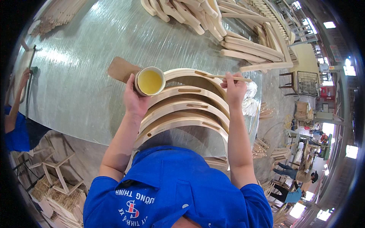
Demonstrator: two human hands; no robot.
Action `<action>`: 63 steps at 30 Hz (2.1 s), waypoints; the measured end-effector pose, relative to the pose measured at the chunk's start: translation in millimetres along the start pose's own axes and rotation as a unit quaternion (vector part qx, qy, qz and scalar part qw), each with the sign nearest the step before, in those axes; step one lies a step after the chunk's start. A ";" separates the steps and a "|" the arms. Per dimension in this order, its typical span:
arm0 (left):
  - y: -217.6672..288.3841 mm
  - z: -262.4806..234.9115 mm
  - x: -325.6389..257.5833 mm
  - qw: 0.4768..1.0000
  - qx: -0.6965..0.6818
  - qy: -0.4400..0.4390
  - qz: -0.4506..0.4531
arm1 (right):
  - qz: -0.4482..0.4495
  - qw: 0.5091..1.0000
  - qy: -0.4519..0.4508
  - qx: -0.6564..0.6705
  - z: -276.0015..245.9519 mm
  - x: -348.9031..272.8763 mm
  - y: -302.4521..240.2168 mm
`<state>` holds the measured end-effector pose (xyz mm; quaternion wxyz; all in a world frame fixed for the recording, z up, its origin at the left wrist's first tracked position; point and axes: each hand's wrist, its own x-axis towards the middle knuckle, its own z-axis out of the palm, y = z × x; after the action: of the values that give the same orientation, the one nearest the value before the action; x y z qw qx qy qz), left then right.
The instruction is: The person applies a yellow liquid to curved wooden chair parts using a brush and a small container. They handle multiple curved pieces, dip the brush repeatedly, and apply the liquid to specific areas of each piece. The person also handles a wooden chair frame and applies the liquid to its joints.
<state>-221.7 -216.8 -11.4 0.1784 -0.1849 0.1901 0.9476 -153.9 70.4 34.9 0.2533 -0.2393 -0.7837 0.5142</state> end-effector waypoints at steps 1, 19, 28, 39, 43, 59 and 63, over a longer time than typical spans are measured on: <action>-2.8 3.2 -1.3 1.000 0.009 -0.004 0.001 | 0.027 0.998 0.007 0.050 -5.9 2.9 5.9; -77.9 38.7 34.7 0.988 0.138 -0.053 0.033 | 0.131 0.907 0.016 0.401 -41.5 -27.2 7.2; -82.4 54.2 -12.4 0.990 0.117 -0.069 -0.045 | 0.094 0.950 -0.073 0.290 -12.5 -42.8 -39.7; -61.7 26.7 -22.7 0.996 0.059 -0.065 -0.030 | 0.218 0.848 -0.077 0.476 -16.6 -74.0 -30.9; -69.4 32.0 -24.2 0.995 0.054 -0.069 -0.039 | 0.281 0.850 -0.044 0.443 -10.7 -72.2 -10.0; -69.2 25.5 -25.3 0.995 0.047 -0.086 -0.030 | 0.247 0.877 -0.053 0.409 -5.5 -71.8 -21.8; -68.4 29.0 -25.6 0.997 0.043 -0.054 -0.043 | 0.286 0.850 -0.045 0.439 -11.5 -72.3 -17.4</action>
<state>-179.7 -152.2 4.0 0.2371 -0.1338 0.2125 0.9385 -93.8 26.2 44.1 0.1378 -0.2931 -0.3837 0.8648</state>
